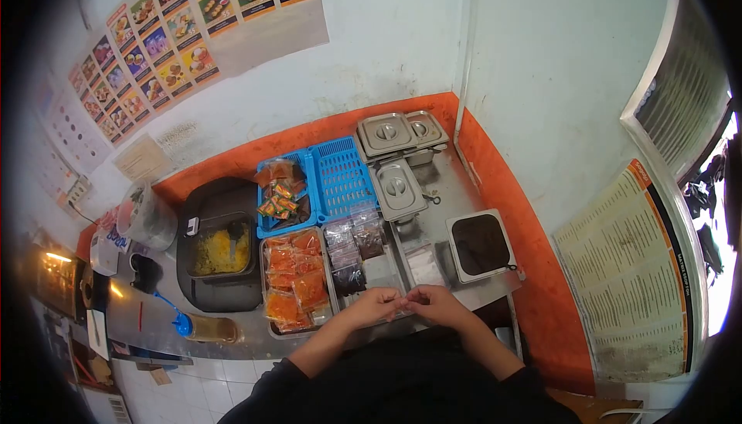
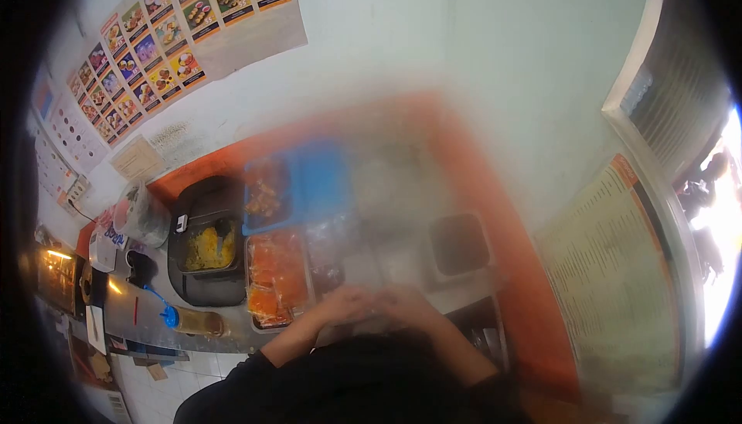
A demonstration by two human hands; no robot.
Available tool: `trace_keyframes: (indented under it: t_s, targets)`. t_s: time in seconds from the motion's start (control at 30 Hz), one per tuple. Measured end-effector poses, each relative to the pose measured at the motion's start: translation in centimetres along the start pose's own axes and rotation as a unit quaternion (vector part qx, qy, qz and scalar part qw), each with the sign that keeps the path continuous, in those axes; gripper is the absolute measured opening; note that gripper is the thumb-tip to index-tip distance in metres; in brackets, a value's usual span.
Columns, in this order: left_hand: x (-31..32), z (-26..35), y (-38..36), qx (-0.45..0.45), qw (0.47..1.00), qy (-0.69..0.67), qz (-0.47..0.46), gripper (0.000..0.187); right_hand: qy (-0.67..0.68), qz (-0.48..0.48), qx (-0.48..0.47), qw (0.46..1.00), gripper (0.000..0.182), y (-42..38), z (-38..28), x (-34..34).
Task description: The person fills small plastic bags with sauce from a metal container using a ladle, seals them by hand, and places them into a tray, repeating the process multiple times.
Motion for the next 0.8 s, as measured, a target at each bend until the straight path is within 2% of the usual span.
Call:
trace_keyframes:
  t_s: [0.1, 0.17, 0.3, 0.37, 0.47, 0.6, 0.67, 0.7, 0.77, 0.8]
  targets:
    - [0.6, 0.5, 0.1, -0.024, 0.999, 0.036, -0.009, 0.028, -0.058, 0.029, -0.015, 0.998, 0.014, 0.1, 0.6, -0.4]
    - [0.6, 0.3, 0.2, 0.031, 0.999, 0.015, -0.002, 0.026, -0.180, 0.117, -0.166, 0.962, 0.013, 0.3, 0.4, -0.8]
    - [0.7, 0.1, 0.3, -0.026, 0.999, 0.047, 0.001, 0.024, -0.203, 0.163, -0.163, 0.952, 0.016, -0.6, -0.5, -0.9]
    - [0.7, 0.2, 0.5, 0.076, 0.976, 0.203, 0.012, 0.023, -0.328, 0.231, -0.183, 0.897, 0.019, -1.4, -1.2, -0.8]
    - [1.1, 0.2, 0.7, 0.060, 0.982, 0.168, 0.058, 0.022, -0.275, 0.279, -0.201, 0.898, 0.020, -1.1, -0.5, -1.1]
    - [1.1, -0.1, 0.9, 0.017, 0.986, 0.152, 0.072, 0.022, -0.274, 0.298, -0.203, 0.892, 0.019, -1.1, -0.1, -1.4]
    - [0.5, -0.5, 0.7, 0.002, 0.956, 0.282, 0.074, 0.023, -0.350, 0.388, -0.215, 0.825, 0.017, -1.3, 0.2, -2.3]
    - [0.7, -0.8, 0.7, 0.002, 0.956, 0.284, 0.073, 0.023, -0.349, 0.389, -0.215, 0.825, 0.017, -1.5, 0.1, -2.3]
    - [0.8, -1.4, 0.6, -0.009, 0.973, 0.192, 0.125, 0.026, -0.285, 0.371, -0.160, 0.869, 0.014, -1.3, 0.1, -3.1]
    - [0.9, -1.2, 0.7, -0.010, 0.974, 0.192, 0.123, 0.026, -0.284, 0.372, -0.158, 0.869, 0.014, -1.3, 0.1, -3.0]
Point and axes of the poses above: each hand's wrist, its own y-axis towards the middle knuckle, its own x-axis out of the palm, z = x × y, the point moved 6 cm from there along y, towards the middle knuckle, and after that the axes turned 14 degrees about x, right-handed, at the moved point
